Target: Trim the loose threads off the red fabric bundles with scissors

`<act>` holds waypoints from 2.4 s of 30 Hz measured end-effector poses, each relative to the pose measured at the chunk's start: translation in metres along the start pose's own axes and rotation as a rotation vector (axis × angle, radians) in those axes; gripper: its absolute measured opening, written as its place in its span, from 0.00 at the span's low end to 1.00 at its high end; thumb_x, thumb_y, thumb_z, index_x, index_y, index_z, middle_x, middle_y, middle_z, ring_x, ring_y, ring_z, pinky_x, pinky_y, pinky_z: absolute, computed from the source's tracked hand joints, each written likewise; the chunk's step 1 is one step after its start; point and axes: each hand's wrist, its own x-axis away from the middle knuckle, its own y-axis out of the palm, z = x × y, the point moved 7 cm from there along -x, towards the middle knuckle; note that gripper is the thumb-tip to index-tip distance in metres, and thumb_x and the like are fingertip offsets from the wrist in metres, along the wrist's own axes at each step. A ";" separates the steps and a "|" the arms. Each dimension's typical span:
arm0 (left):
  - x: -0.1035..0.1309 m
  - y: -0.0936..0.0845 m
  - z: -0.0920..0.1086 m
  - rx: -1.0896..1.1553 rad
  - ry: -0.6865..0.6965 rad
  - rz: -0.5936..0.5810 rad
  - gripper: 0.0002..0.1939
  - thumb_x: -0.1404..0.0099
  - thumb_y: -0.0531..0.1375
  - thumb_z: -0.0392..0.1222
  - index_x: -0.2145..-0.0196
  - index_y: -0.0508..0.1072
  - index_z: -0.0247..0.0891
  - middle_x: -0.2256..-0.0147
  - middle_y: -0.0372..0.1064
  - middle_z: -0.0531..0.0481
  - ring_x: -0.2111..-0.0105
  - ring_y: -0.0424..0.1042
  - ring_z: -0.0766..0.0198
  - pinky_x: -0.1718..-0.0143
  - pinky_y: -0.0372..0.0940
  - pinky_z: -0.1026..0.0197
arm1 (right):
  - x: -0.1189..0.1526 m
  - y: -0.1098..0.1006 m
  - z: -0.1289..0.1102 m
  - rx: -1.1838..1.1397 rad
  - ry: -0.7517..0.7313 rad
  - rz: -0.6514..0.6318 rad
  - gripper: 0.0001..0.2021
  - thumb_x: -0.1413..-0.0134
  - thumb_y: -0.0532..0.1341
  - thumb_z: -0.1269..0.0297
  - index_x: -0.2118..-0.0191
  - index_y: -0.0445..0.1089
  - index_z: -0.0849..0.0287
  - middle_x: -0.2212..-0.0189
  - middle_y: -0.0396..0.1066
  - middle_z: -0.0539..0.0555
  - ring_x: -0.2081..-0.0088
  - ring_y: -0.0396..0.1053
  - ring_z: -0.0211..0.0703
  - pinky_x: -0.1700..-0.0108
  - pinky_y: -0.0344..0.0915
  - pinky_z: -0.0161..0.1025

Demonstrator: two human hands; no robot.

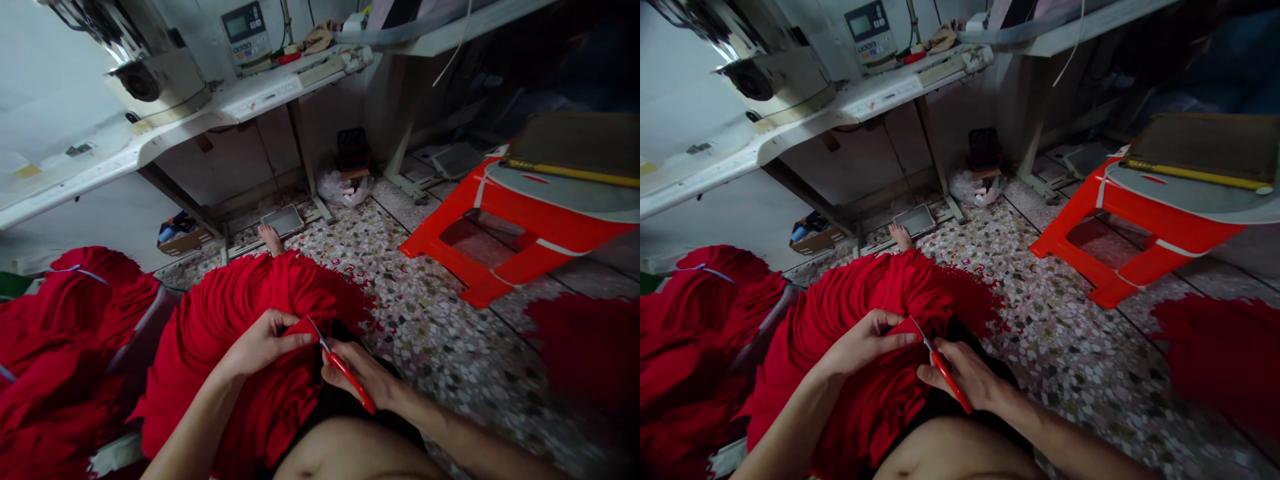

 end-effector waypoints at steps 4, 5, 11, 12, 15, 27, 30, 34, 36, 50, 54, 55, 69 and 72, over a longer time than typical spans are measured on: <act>-0.001 0.003 0.001 -0.067 0.011 -0.040 0.20 0.34 0.67 0.54 0.60 0.85 0.32 0.66 0.80 0.45 0.67 0.74 0.59 0.60 0.68 0.60 | -0.002 -0.003 0.005 0.013 0.036 0.080 0.24 0.42 0.68 0.41 0.70 0.67 0.58 0.78 0.60 0.43 0.74 0.54 0.35 0.73 0.51 0.33; -0.001 0.003 0.001 -0.072 0.009 -0.036 0.20 0.34 0.67 0.54 0.59 0.84 0.32 0.66 0.79 0.45 0.67 0.74 0.59 0.60 0.68 0.60 | -0.001 -0.003 0.010 0.009 0.057 0.110 0.25 0.45 0.70 0.41 0.72 0.67 0.59 0.79 0.60 0.43 0.74 0.54 0.35 0.73 0.50 0.33; 0.015 0.000 0.023 -0.129 0.058 -0.126 0.18 0.32 0.65 0.53 0.65 0.83 0.32 0.70 0.76 0.47 0.71 0.70 0.63 0.65 0.66 0.62 | 0.012 -0.002 0.041 -0.091 0.147 0.228 0.26 0.53 0.75 0.44 0.76 0.63 0.57 0.82 0.59 0.43 0.79 0.54 0.34 0.78 0.50 0.33; 0.022 -0.001 0.026 -0.166 0.060 -0.177 0.17 0.32 0.66 0.52 0.66 0.83 0.32 0.70 0.76 0.47 0.71 0.69 0.63 0.66 0.66 0.63 | 0.014 -0.001 0.046 -0.126 0.166 0.226 0.26 0.51 0.74 0.44 0.76 0.62 0.56 0.82 0.59 0.43 0.80 0.55 0.34 0.79 0.51 0.33; 0.051 -0.007 0.019 -0.237 -0.031 -0.401 0.15 0.34 0.68 0.50 0.62 0.85 0.33 0.68 0.79 0.44 0.70 0.73 0.62 0.65 0.67 0.63 | 0.016 -0.003 0.061 -0.172 0.216 0.233 0.26 0.48 0.71 0.41 0.74 0.61 0.55 0.84 0.59 0.42 0.82 0.57 0.35 0.80 0.51 0.32; 0.016 -0.087 0.004 -0.533 0.057 0.437 0.15 0.33 0.64 0.49 0.59 0.77 0.33 0.68 0.74 0.48 0.68 0.70 0.60 0.66 0.62 0.62 | -0.011 -0.012 0.059 -0.110 0.216 0.194 0.24 0.46 0.70 0.41 0.72 0.64 0.56 0.85 0.63 0.43 0.83 0.59 0.35 0.80 0.53 0.32; -0.002 -0.085 -0.009 -0.532 0.022 0.442 0.12 0.37 0.66 0.47 0.64 0.75 0.34 0.74 0.68 0.53 0.73 0.65 0.64 0.70 0.57 0.62 | -0.011 -0.007 0.068 -0.103 0.227 0.187 0.25 0.44 0.69 0.40 0.72 0.63 0.56 0.84 0.62 0.43 0.83 0.59 0.35 0.80 0.53 0.31; -0.002 -0.093 -0.016 -0.381 0.095 0.464 0.11 0.37 0.66 0.46 0.65 0.73 0.35 0.72 0.69 0.53 0.72 0.66 0.64 0.70 0.58 0.63 | -0.006 -0.004 0.084 -0.111 0.261 0.188 0.24 0.43 0.68 0.40 0.71 0.63 0.56 0.85 0.63 0.43 0.83 0.60 0.35 0.80 0.54 0.31; 0.002 -0.098 -0.016 -0.293 0.140 0.493 0.12 0.37 0.67 0.47 0.63 0.75 0.35 0.70 0.72 0.51 0.69 0.69 0.63 0.67 0.61 0.63 | -0.004 -0.005 0.088 -0.121 0.268 0.195 0.24 0.43 0.68 0.40 0.72 0.63 0.55 0.85 0.64 0.43 0.83 0.60 0.35 0.80 0.54 0.31; 0.019 -0.047 0.028 0.233 0.136 0.222 0.12 0.41 0.74 0.44 0.66 0.80 0.33 0.67 0.77 0.50 0.67 0.73 0.65 0.59 0.69 0.63 | -0.006 -0.014 0.023 -0.267 0.220 0.183 0.25 0.45 0.69 0.42 0.76 0.62 0.55 0.88 0.63 0.44 0.85 0.57 0.34 0.80 0.52 0.32; 0.012 -0.032 0.033 0.216 0.104 0.192 0.13 0.41 0.74 0.46 0.68 0.81 0.32 0.71 0.76 0.50 0.72 0.70 0.68 0.65 0.67 0.66 | -0.013 -0.021 0.019 -0.281 0.214 0.239 0.26 0.55 0.75 0.42 0.74 0.63 0.55 0.86 0.64 0.44 0.83 0.60 0.35 0.79 0.56 0.32; 0.009 -0.029 0.031 0.216 0.090 0.185 0.14 0.41 0.75 0.47 0.69 0.81 0.32 0.72 0.75 0.50 0.74 0.69 0.69 0.68 0.65 0.67 | -0.014 -0.023 0.018 -0.277 0.201 0.247 0.26 0.55 0.75 0.42 0.73 0.64 0.55 0.85 0.64 0.43 0.83 0.61 0.35 0.79 0.56 0.32; 0.011 -0.027 0.005 0.345 0.001 0.248 0.17 0.44 0.76 0.50 0.69 0.83 0.31 0.75 0.75 0.50 0.79 0.65 0.73 0.74 0.60 0.70 | -0.004 -0.004 -0.008 0.078 -0.011 -0.049 0.27 0.35 0.56 0.34 0.65 0.68 0.57 0.70 0.71 0.51 0.69 0.68 0.43 0.64 0.66 0.37; 0.009 -0.022 0.007 0.325 0.014 0.224 0.17 0.43 0.76 0.50 0.70 0.83 0.31 0.78 0.71 0.53 0.80 0.59 0.75 0.77 0.55 0.71 | -0.009 -0.003 -0.011 0.113 -0.026 -0.047 0.26 0.34 0.57 0.36 0.64 0.68 0.57 0.70 0.70 0.50 0.68 0.67 0.43 0.64 0.65 0.36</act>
